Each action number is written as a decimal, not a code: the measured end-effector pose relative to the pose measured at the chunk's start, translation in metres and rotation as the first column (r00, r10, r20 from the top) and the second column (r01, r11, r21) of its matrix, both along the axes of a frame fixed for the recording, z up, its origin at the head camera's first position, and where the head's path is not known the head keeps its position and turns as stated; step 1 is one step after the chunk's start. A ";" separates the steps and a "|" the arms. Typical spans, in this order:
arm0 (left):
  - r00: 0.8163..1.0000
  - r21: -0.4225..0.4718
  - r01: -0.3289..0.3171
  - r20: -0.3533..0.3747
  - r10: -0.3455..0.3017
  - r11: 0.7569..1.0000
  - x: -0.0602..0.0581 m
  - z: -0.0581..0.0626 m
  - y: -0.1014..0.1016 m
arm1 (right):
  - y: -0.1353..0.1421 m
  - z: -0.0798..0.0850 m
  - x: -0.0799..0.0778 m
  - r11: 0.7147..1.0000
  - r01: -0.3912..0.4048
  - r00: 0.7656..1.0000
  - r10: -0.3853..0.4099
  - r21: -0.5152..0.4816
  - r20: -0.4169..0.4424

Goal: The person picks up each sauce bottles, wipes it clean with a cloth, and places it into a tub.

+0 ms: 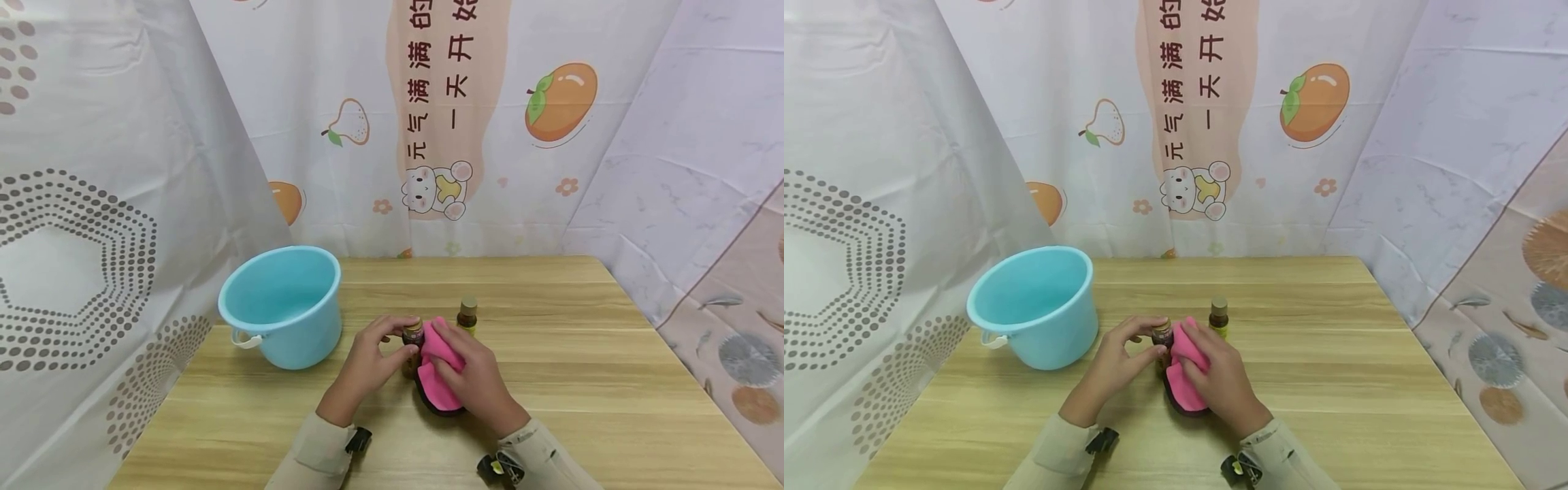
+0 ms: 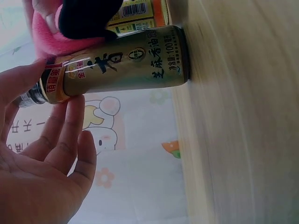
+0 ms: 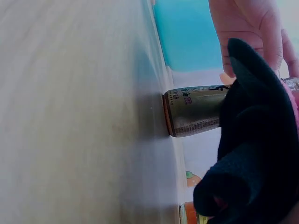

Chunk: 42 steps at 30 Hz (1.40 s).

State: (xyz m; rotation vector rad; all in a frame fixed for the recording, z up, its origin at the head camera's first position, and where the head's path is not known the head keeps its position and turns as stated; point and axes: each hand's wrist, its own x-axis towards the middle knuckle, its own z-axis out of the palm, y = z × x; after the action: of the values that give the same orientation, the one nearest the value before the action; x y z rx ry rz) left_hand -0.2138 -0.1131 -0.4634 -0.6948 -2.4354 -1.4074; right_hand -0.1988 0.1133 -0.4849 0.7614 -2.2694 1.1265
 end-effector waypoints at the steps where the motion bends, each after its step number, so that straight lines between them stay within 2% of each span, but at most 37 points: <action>1: 1.000 0.000 0.002 -0.001 -0.002 1.000 0.000 0.000 0.000 | 0.000 0.001 0.000 1.000 -0.002 1.000 0.002 -0.008 -0.004; 6: 1.000 0.012 0.014 -0.004 -0.014 1.000 0.000 0.001 0.000 | -0.001 0.000 0.000 1.000 -0.013 1.000 0.013 -0.014 -0.001; 19: 1.000 0.018 0.003 0.015 -0.004 1.000 0.001 0.001 0.002 | 0.002 -0.008 -0.003 0.996 0.013 0.995 -0.022 0.092 0.093; 32: 1.000 0.014 -0.015 0.007 0.015 1.000 0.001 0.000 0.003 | 0.001 -0.007 0.000 0.981 0.017 0.970 -0.063 0.191 0.235; 37: 1.000 0.007 -0.020 0.001 0.020 1.000 0.000 -0.001 0.003 | 0.001 -0.007 -0.001 0.980 0.017 0.968 -0.067 0.200 0.244; 42: 1.000 0.011 -0.015 0.004 0.015 1.000 0.000 -0.001 0.003 | 0.001 -0.007 -0.001 0.981 0.027 0.975 -0.068 0.192 0.210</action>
State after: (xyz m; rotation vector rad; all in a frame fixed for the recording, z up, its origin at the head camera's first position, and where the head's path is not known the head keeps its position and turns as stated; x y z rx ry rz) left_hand -0.2133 -0.1103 -0.4644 -0.6709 -2.4289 -1.4163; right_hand -0.2001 0.1143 -0.4916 0.6790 -2.5909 1.0257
